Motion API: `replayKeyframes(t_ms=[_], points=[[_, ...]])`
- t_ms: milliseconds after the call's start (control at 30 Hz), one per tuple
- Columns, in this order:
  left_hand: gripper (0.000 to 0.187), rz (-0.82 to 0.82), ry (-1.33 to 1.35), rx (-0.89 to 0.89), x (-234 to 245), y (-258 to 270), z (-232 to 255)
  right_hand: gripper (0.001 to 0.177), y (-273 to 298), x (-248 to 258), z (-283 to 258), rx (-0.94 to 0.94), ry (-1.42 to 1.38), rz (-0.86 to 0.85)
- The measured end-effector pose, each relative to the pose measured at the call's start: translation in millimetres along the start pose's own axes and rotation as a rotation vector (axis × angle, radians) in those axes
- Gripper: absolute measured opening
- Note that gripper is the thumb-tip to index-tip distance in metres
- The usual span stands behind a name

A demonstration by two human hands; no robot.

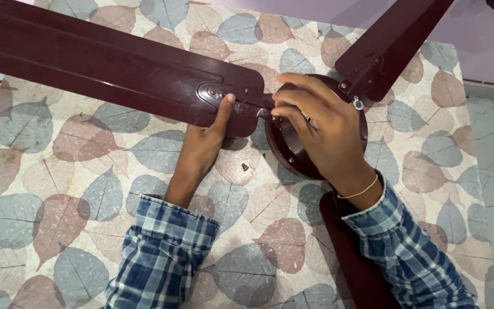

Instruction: The person attaches maroon ceiling fan blades to the motor housing using a screwdriver. They secure each blade by tightening screws at the mounting points, handling the blades and tools directly.

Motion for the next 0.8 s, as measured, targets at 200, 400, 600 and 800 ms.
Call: replayKeyframes(t_ms=[200,400,600,800], points=[[0.042,0.001,-0.007,0.006,-0.7,-0.9,2.1,0.026,-9.6,3.1,-20.8,0.141,-0.09,0.076],[0.043,0.0,-0.028,-0.011,0.2,0.4,2.8,0.028,-9.0,2.5,-15.1,-0.036,0.091,-0.12],[0.039,0.005,0.041,0.008,0.9,1.4,-0.3,0.018,-9.4,-11.1,-27.9,0.224,0.363,-0.197],[0.036,-0.013,0.085,-0.032,-0.9,-0.6,-0.2,0.021,0.4,-29.9,-21.0,0.38,0.538,-0.343]])
Point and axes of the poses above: each hand's wrist, its own y-axis away from the middle knuckle, its own x-axis out of the back of the hand, z = x × y, the point moved 10 cm from there along -y, towards the middle knuckle, and after that the axes turned 15 degrees about z, right-handed, at the moved point
